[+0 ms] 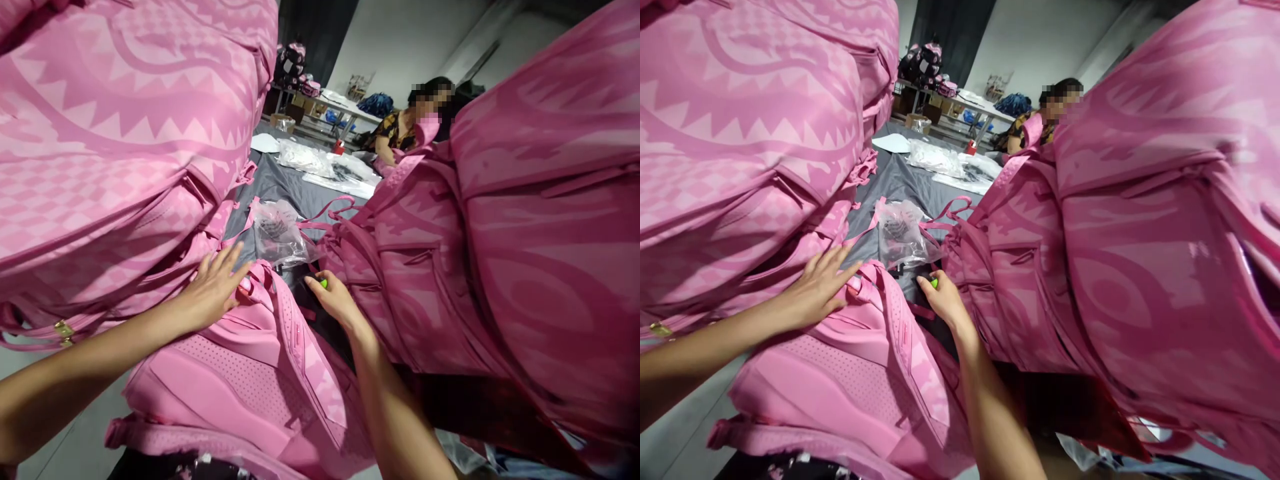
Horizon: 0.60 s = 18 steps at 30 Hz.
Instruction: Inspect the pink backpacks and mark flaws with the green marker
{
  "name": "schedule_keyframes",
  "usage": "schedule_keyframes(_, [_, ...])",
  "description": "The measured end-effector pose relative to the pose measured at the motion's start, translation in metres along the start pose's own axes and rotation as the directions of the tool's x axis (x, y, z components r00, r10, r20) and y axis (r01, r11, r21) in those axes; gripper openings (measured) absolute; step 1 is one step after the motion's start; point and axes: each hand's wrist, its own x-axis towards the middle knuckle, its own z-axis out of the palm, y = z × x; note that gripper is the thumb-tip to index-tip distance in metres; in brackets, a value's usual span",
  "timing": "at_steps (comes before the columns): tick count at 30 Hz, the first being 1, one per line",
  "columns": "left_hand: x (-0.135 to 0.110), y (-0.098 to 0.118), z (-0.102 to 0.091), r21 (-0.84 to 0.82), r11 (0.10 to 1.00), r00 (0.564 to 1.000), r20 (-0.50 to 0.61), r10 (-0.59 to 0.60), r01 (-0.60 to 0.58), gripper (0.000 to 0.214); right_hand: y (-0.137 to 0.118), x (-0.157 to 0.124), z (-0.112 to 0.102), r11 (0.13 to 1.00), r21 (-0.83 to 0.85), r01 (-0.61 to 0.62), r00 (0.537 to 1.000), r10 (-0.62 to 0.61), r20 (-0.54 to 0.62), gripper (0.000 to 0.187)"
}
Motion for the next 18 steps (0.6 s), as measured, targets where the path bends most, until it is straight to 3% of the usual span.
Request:
schedule_keyframes(2, [0.003,0.020,-0.004,-0.221,0.970,0.975,-0.219,0.049,-0.099,0.044,-0.012,-0.027,-0.006,0.971,0.216,0.101,0.995,-0.100,-0.017,0.044])
schedule_keyframes(3, [0.004,0.030,-0.005,-0.362,0.924,0.969,-0.243,0.036,-0.125,0.033,-0.019,-0.039,-0.007,0.917,0.360,0.170,0.985,-0.172,-0.027,0.042])
schedule_keyframes(5, [0.005,0.045,-0.001,-0.607,0.786,0.986,-0.165,0.016,-0.114,0.022,-0.034,-0.060,-0.006,0.751,0.595,0.286,0.950,-0.305,-0.072,0.036])
schedule_keyframes(7, [0.000,0.051,0.004,-0.671,0.729,0.986,-0.161,0.035,-0.135,0.012,-0.044,-0.076,-0.004,0.663,0.658,0.358,0.918,-0.377,-0.120,0.028])
schedule_keyframes(9, [-0.010,0.047,0.009,-0.507,0.807,0.921,-0.375,0.110,-0.303,0.013,-0.047,-0.089,-0.005,0.668,0.624,0.405,0.911,-0.352,-0.214,0.024])
schedule_keyframes(11, [-0.022,0.040,0.012,-0.182,0.873,0.763,-0.585,0.274,-0.452,0.019,-0.046,-0.099,-0.006,0.683,0.630,0.370,0.929,-0.250,-0.274,0.027])
schedule_keyframes(13, [-0.033,0.033,0.014,0.063,0.854,0.626,-0.652,0.427,-0.516,0.023,-0.044,-0.107,-0.005,0.655,0.724,0.215,0.976,-0.175,-0.132,0.036])
schedule_keyframes(14, [-0.037,0.031,0.016,0.124,0.837,0.590,-0.655,0.472,-0.532,0.024,-0.044,-0.110,-0.003,0.625,0.773,0.110,0.985,-0.175,0.002,0.041])
schedule_keyframes(16, [-0.044,0.028,0.020,0.176,0.802,0.556,-0.635,0.536,-0.571,0.025,-0.045,-0.113,0.003,0.568,0.821,-0.063,0.951,-0.215,0.222,0.045])
schedule_keyframes(18, [-0.052,0.022,0.024,0.164,0.790,0.592,-0.577,0.562,-0.591,0.029,-0.045,-0.113,0.008,0.578,0.815,-0.036,0.955,-0.220,0.199,0.042])
